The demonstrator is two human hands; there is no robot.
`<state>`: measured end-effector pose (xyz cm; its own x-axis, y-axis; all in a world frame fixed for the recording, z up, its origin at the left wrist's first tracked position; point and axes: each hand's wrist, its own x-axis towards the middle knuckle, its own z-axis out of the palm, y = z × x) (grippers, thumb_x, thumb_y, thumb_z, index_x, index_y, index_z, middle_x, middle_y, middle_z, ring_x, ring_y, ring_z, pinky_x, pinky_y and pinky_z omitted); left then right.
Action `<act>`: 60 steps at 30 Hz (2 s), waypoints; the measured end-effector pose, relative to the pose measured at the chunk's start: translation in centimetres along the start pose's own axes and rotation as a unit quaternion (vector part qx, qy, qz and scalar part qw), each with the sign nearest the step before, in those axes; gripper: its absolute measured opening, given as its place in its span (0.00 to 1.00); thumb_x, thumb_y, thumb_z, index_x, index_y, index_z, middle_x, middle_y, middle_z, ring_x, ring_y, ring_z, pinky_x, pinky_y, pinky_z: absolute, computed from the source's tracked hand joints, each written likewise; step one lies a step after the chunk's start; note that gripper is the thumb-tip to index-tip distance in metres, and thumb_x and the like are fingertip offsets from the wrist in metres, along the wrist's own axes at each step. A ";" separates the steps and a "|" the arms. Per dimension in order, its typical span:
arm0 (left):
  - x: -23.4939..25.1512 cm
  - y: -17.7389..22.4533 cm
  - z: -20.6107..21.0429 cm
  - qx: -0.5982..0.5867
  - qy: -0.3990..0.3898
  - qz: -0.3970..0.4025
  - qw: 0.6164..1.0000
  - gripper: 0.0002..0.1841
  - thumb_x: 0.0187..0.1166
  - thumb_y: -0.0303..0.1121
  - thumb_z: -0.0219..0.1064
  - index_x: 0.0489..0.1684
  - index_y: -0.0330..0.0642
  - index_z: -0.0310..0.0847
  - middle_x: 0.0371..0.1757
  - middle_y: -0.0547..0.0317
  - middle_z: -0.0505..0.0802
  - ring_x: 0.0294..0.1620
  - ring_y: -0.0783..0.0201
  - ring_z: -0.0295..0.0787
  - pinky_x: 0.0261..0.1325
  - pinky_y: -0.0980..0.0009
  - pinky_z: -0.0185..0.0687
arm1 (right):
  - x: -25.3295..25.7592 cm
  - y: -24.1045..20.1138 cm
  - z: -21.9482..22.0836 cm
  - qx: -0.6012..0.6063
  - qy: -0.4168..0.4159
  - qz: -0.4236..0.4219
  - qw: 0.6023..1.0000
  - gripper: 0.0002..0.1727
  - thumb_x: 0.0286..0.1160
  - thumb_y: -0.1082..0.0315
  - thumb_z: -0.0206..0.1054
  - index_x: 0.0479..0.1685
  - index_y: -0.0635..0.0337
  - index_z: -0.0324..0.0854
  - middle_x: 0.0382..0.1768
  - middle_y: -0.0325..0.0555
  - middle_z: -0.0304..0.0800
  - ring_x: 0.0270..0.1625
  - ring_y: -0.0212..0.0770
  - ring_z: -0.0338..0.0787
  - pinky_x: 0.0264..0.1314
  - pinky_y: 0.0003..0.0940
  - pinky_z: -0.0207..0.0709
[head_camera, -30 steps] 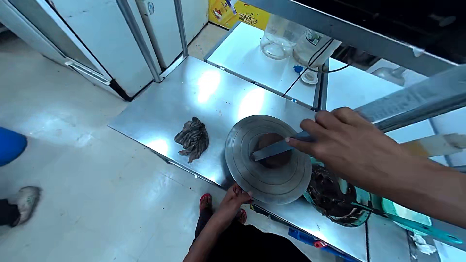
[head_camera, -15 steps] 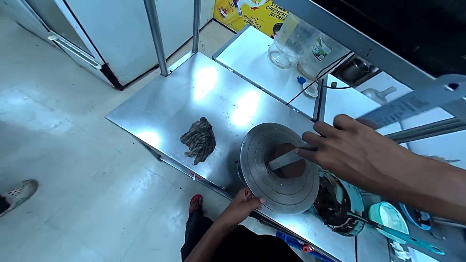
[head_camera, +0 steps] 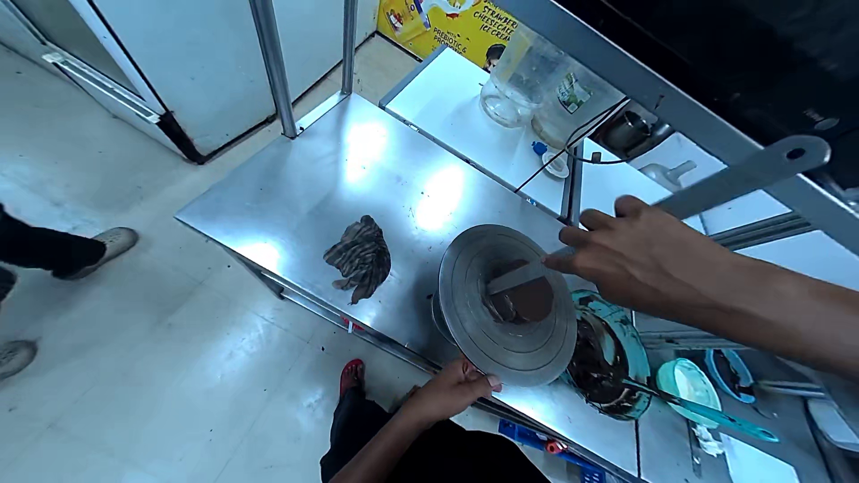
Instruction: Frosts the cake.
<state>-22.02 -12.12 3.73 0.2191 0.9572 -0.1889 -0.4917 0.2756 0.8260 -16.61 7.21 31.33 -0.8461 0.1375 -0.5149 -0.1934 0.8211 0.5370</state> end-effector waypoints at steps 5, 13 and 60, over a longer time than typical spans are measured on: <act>-0.5 2.8 -1.8 -0.070 0.157 0.026 0.985 0.09 0.84 0.30 0.63 0.53 0.33 0.78 0.37 0.60 0.93 0.38 0.69 0.93 0.46 0.70 0.90 | -1.1 -1.4 0.0 -0.016 0.069 -0.038 0.997 0.17 0.53 0.78 0.78 0.43 0.50 0.92 0.33 0.45 0.85 0.38 0.50 0.85 0.37 0.46 0.70; -0.9 4.2 -3.4 -0.108 0.240 0.029 0.964 0.09 0.86 0.27 0.61 0.56 0.32 0.78 0.35 0.54 0.92 0.36 0.65 0.92 0.42 0.70 0.89 | -1.2 -1.5 -0.2 -0.002 0.008 -0.008 1.000 0.17 0.59 0.75 0.78 0.48 0.45 0.92 0.35 0.45 0.87 0.40 0.50 0.86 0.38 0.45 0.71; 6.2 3.9 0.3 -0.043 0.509 0.145 0.848 0.29 0.96 0.50 0.34 0.77 0.40 0.68 0.62 0.54 0.88 0.62 0.66 0.87 0.64 0.61 0.86 | -21.6 -7.2 15.4 0.335 -0.183 0.492 0.782 0.08 0.69 0.73 0.70 0.43 0.54 0.92 0.34 0.58 0.91 0.38 0.65 0.90 0.32 0.63 0.77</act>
<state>-22.28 -5.11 5.94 -0.7399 0.5542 -0.3814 -0.4703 -0.0207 0.8823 10.74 6.86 28.27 -0.1989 0.9343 -0.2958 0.8701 0.3072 0.3855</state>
